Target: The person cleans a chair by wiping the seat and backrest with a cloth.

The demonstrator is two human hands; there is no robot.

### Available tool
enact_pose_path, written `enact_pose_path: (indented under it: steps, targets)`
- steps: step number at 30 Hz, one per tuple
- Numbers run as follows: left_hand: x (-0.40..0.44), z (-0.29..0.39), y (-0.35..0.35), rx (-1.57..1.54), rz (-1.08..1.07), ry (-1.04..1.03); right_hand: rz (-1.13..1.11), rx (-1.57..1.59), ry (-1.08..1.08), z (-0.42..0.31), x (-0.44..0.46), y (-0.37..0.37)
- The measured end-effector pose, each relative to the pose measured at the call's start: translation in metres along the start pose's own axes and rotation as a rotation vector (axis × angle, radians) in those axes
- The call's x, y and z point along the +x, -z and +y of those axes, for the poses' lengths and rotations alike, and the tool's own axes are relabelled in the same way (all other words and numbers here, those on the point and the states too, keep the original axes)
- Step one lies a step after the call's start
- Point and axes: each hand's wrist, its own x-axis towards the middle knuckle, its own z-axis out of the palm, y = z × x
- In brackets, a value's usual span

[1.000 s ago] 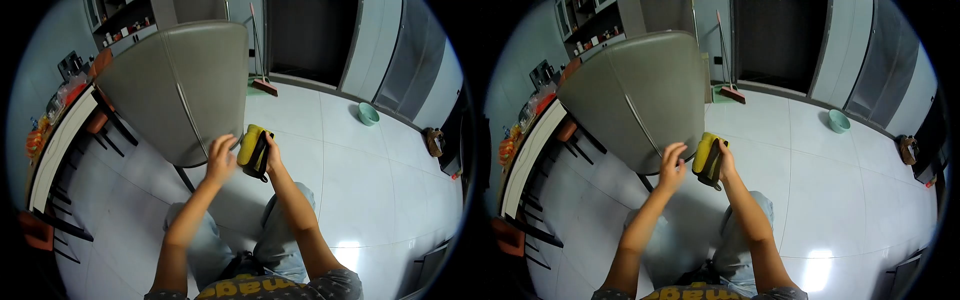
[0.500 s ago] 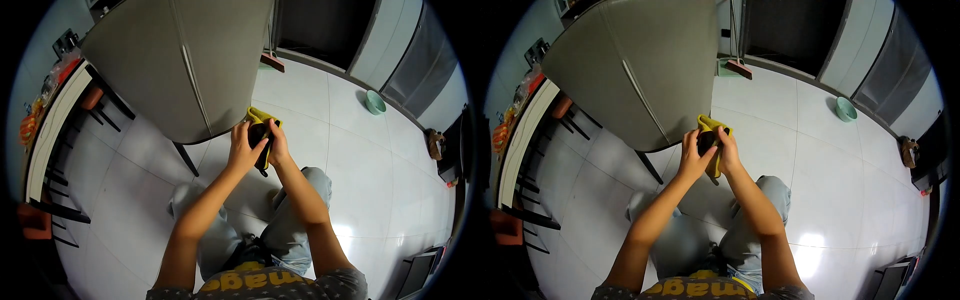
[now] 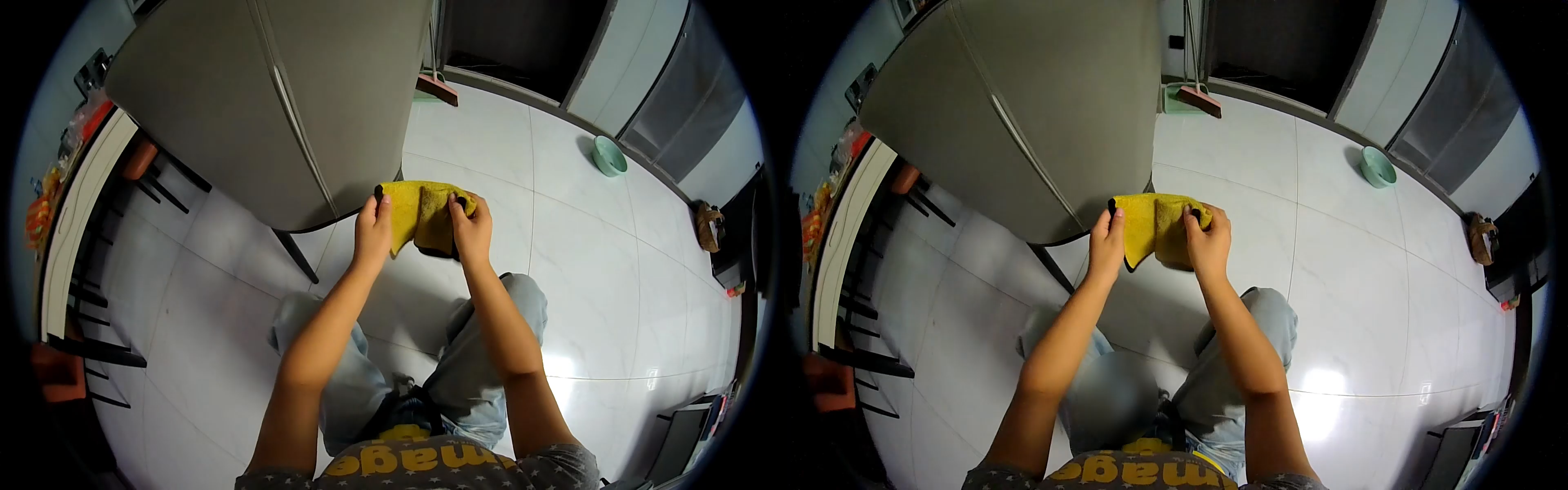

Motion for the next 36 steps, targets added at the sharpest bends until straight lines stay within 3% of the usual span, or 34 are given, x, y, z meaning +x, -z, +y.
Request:
enact_pose_path:
  steps: [2,4,5,8,11,14,17,21,23,24,27,29,32,35,36]
  targets:
    - [0.0,-0.006,0.002,0.065,-0.005,-0.018,0.028,-0.09,0.04,-0.007,0.002,-0.001]
    - [-0.005,-0.006,-0.002,0.117,0.017,-0.154,-0.04,-0.089,-0.159,-0.005,0.004,-0.006]
    - [-0.009,-0.005,-0.001,0.182,-0.046,-0.041,-0.051,-0.088,-0.16,-0.002,0.001,-0.011]
    - [-0.024,-0.001,-0.011,0.224,-0.058,-0.011,-0.174,0.085,-0.119,0.0,-0.009,-0.023]
    - [-0.024,-0.01,-0.015,0.17,-0.026,-0.048,-0.368,0.138,0.016,-0.011,-0.019,-0.028]
    - [-0.019,0.0,-0.005,-0.02,-0.134,0.079,-0.44,0.236,0.056,-0.009,-0.016,-0.026]
    - [-0.014,-0.022,-0.006,-0.176,-0.153,-0.039,-0.516,0.302,0.04,-0.024,-0.011,-0.013]
    - [-0.016,-0.004,0.001,-0.248,-0.201,-0.001,-0.547,0.228,0.065,-0.022,-0.015,-0.003]
    - [-0.016,-0.003,0.003,-0.123,-0.209,0.047,-0.55,0.002,0.494,-0.02,-0.017,-0.001]
    - [-0.016,-0.005,0.003,-0.124,-0.208,0.047,-0.594,-0.027,0.506,-0.023,-0.017,0.002]
    - [-0.016,-0.01,0.002,-0.123,-0.231,-0.047,-0.642,0.047,0.479,-0.016,-0.012,0.003]
    - [-0.015,-0.01,0.006,0.054,-0.19,-0.089,-0.625,0.078,0.441,-0.017,-0.014,0.006]
    - [-0.01,-0.01,0.017,0.173,-0.057,-0.071,-0.555,0.108,0.356,-0.022,-0.009,0.014]
    - [0.004,-0.018,0.032,0.109,0.12,-0.268,-0.498,0.016,0.244,-0.021,0.004,0.03]
    - [0.004,-0.011,0.039,0.114,0.093,-0.225,-0.495,0.029,0.267,-0.014,0.009,0.032]
